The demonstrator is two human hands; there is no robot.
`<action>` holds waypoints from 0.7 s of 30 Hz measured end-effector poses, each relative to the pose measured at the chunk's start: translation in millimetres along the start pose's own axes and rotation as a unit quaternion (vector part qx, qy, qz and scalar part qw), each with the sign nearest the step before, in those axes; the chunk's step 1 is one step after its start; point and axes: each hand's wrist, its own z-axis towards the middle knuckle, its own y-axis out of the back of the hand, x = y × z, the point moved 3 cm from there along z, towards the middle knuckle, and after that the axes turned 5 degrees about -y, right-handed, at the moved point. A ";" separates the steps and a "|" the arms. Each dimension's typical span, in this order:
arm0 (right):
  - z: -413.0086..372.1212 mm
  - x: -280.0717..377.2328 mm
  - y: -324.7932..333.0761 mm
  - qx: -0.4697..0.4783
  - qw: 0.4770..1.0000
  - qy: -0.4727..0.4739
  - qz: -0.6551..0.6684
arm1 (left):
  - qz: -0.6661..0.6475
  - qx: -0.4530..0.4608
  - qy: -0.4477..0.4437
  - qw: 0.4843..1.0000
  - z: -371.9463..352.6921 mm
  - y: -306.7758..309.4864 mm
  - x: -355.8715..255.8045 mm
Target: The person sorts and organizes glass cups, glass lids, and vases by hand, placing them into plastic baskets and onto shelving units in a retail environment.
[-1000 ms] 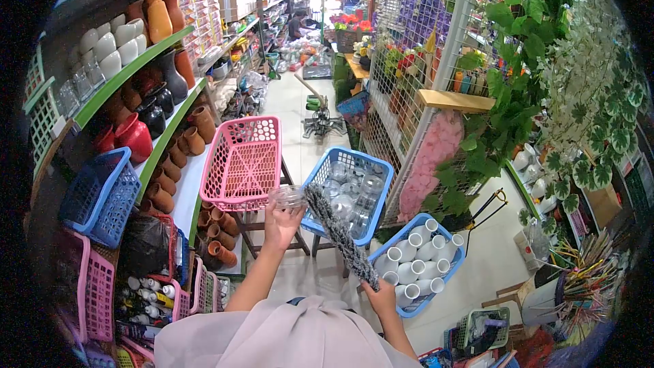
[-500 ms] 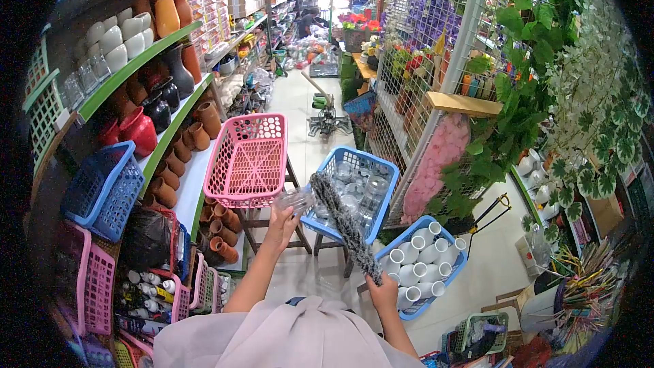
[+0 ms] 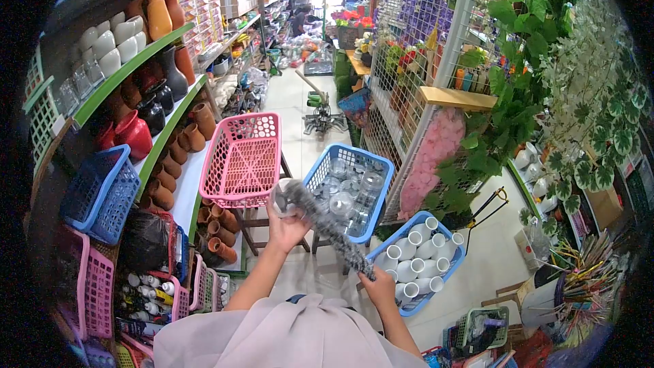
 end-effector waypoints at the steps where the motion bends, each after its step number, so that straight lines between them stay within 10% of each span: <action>1: 0.6 -1.1 0.6 -0.011 0.999 -0.045 0.016 | -0.024 -0.055 0.027 0.998 2.2 1.8 3.5; 4: -1.3 -1.9 -1.3 -0.014 0.995 0.090 -0.027 | 0.086 -0.004 -0.070 0.994 1.9 -6.0 7.8; 9: 7.4 7.2 5.0 0.004 1.000 -0.019 0.019 | -0.028 0.019 0.079 0.996 6.4 16.5 9.4; 13: 9.1 -8.6 -10.3 0.003 0.992 0.119 -0.043 | 0.005 0.022 0.056 0.998 10.2 22.6 14.3; 16: 18.5 2.3 -5.2 0.040 0.998 0.003 -0.052 | 0.045 0.051 0.038 0.997 0.2 8.7 17.8; 21: 19.5 12.0 -25.6 0.043 0.996 0.068 -0.027 | 0.052 -0.019 0.001 0.998 -2.8 19.3 4.7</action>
